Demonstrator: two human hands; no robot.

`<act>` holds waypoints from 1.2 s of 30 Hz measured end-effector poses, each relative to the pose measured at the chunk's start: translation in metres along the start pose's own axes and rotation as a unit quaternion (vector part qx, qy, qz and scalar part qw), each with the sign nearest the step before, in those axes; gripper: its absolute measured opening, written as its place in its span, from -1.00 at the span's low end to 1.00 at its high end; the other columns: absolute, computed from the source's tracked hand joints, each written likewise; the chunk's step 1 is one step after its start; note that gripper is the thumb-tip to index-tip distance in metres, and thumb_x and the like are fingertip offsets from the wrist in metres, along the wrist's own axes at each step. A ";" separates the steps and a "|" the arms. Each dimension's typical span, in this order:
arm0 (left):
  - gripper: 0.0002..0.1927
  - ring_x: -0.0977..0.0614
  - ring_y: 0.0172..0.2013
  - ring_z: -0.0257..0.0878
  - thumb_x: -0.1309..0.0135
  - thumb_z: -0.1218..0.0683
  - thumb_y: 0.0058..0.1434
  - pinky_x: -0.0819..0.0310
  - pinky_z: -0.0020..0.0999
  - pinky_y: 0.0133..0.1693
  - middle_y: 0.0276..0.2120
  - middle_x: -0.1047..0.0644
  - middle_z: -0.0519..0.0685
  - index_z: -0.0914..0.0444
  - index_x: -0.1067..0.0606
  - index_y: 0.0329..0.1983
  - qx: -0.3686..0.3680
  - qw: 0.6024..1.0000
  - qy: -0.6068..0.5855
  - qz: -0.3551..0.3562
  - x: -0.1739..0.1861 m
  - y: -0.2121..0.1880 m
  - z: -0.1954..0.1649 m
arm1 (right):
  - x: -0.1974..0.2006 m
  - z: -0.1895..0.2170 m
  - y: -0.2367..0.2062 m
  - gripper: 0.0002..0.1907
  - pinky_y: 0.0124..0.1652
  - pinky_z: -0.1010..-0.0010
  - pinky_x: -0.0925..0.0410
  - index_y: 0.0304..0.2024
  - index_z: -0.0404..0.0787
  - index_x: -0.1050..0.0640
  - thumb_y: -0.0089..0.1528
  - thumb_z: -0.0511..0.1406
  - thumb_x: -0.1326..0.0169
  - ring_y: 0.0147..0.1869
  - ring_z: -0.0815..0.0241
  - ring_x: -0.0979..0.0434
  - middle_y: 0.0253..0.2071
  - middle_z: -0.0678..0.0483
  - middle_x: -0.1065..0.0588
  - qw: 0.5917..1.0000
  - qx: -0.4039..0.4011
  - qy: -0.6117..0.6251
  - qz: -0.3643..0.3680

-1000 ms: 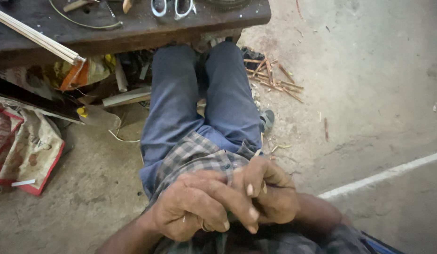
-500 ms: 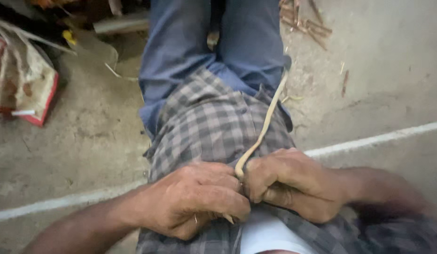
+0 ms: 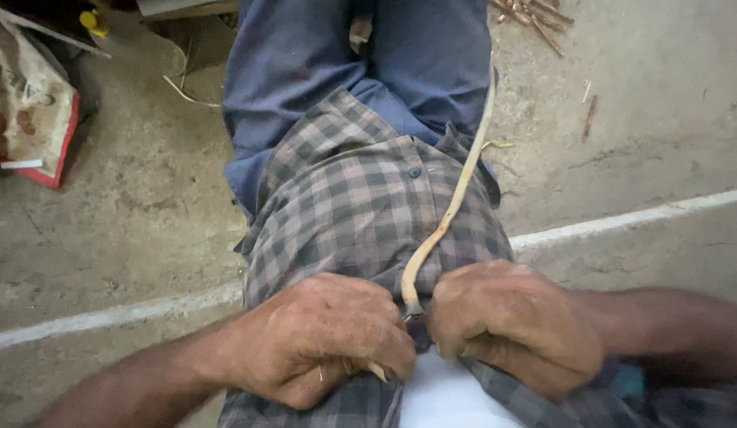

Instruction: The person sits on the ground and cuts thin wooden sticks into shorter pieces with scissors, letting the cut pieces fall on the floor. They then peel and trim the cut pieces by hand and use pliers on a piece with a wire, working over their lap.

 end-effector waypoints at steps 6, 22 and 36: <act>-0.79 -0.65 -0.32 -0.16 -0.02 0.13 0.34 -0.58 -0.27 -0.19 -0.31 -0.60 0.04 0.37 -0.49 -0.07 0.028 0.988 -0.147 -0.028 0.017 0.029 0.007 | 0.035 0.002 0.007 -0.70 -0.07 0.13 -0.42 0.16 -0.29 -0.42 0.42 -0.27 -0.02 -0.15 0.09 -0.50 -0.18 0.03 -0.49 0.965 0.037 0.188 -0.180; -0.87 -0.68 -0.25 -0.03 0.02 0.11 0.51 -0.67 -0.23 -0.23 -0.20 -0.55 0.26 0.28 -0.42 -0.13 -0.135 0.954 -0.266 0.011 0.025 0.046 -0.010 | 0.028 0.006 0.016 -0.90 -0.12 0.27 -0.46 -0.16 -0.12 -0.44 0.50 -0.34 0.01 -0.17 0.03 -0.65 -0.22 0.03 -0.58 0.973 0.209 0.085 -0.057; -0.83 -0.70 -0.25 -0.03 0.00 0.19 0.53 -0.66 -0.19 -0.16 -0.26 -0.61 0.20 0.40 -0.55 -0.12 -0.166 0.983 -0.081 -0.023 0.032 0.045 -0.013 | 0.038 0.024 0.017 -0.84 -0.19 0.36 -0.48 -0.13 -0.18 -0.53 0.52 -0.29 0.01 -0.20 0.09 -0.64 -0.24 0.05 -0.58 0.974 0.180 0.011 -0.136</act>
Point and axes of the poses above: each hand's wrist, its own y-axis towards the middle knuckle, its own x-axis out of the back of the hand, z = x × y, the point moved 10 cm from there along y, towards the middle knuckle
